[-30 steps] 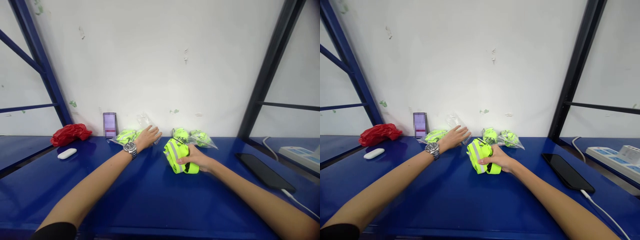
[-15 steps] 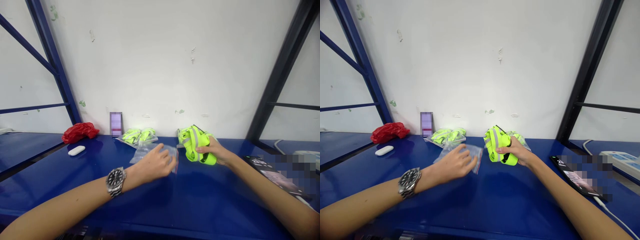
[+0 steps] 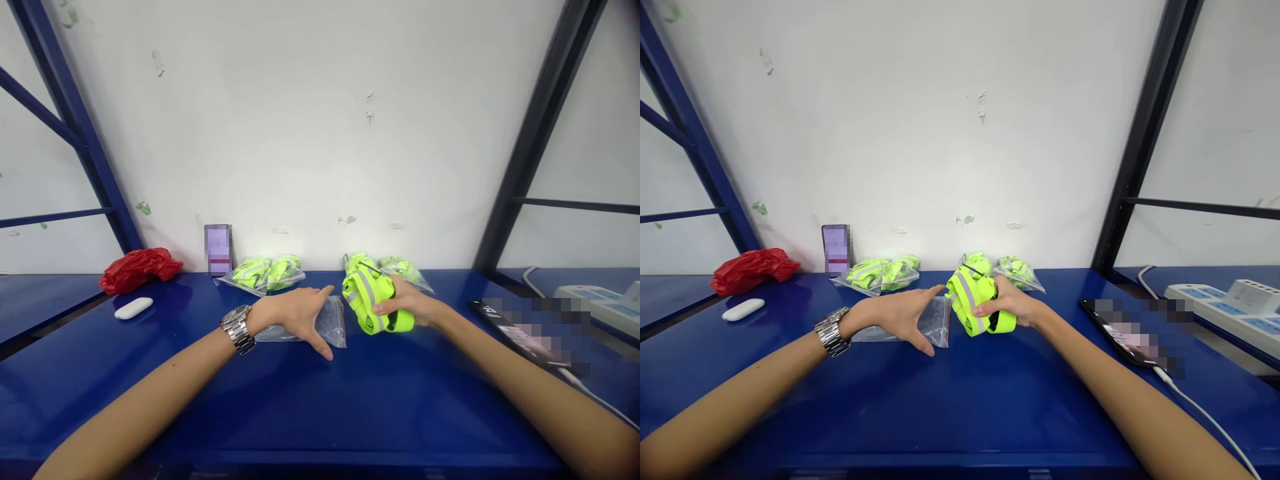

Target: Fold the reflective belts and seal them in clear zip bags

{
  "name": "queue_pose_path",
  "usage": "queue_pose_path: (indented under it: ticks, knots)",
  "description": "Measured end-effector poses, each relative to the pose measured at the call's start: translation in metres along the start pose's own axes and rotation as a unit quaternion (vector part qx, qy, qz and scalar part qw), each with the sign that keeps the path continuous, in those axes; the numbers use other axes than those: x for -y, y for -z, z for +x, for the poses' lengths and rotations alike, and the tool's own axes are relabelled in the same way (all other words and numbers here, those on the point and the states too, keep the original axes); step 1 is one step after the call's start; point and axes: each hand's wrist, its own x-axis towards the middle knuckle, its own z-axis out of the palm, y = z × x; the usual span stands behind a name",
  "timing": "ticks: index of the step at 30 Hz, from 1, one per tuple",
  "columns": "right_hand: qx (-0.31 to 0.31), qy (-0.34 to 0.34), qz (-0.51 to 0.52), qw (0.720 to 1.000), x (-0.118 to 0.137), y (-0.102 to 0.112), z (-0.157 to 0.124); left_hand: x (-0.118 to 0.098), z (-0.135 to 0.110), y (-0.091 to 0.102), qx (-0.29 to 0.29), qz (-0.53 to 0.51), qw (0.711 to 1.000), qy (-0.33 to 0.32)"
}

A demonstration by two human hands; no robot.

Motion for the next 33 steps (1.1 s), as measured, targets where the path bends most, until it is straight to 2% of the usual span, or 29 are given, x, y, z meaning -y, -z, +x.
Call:
queue_pose_path:
  ticks: [2, 6, 9, 12, 16, 21, 25, 33]
  knots:
    - [0.024, -0.006, -0.006, 1.000, -0.001, 0.001, 0.000, 0.001, 0.003, -0.006, -0.016, -0.007, 1.000, 0.017]
    - [0.065, 0.003, -0.020, 0.998, -0.001, 0.003, 0.000, 0.001, -0.001, -0.003, -0.112, 0.011, 0.992, 0.056]
    - [0.086, 0.000, -0.043, 0.995, 0.002, 0.003, -0.001, 0.000, -0.009, 0.003, -0.191, 0.037, 0.980, 0.043]
    - [0.113, -0.020, -0.093, 0.989, 0.007, -0.001, -0.003, -0.004, -0.016, 0.003, -0.232, 0.080, 0.969, 0.012]
    - [0.144, -0.028, -0.141, 0.979, 0.015, -0.007, -0.006, -0.011, -0.018, -0.002, -0.241, 0.108, 0.963, -0.044]
    - [0.161, -0.033, -0.182, 0.970, 0.021, -0.011, -0.008, -0.014, -0.015, -0.004, -0.252, 0.122, 0.958, -0.060]
    - [0.180, -0.041, -0.195, 0.963, 0.021, -0.015, -0.008, -0.021, -0.014, -0.002, -0.240, 0.133, 0.959, -0.076]
    - [0.171, -0.015, -0.216, 0.961, 0.021, -0.018, -0.008, -0.034, -0.016, -0.002, -0.204, 0.128, 0.969, -0.050]
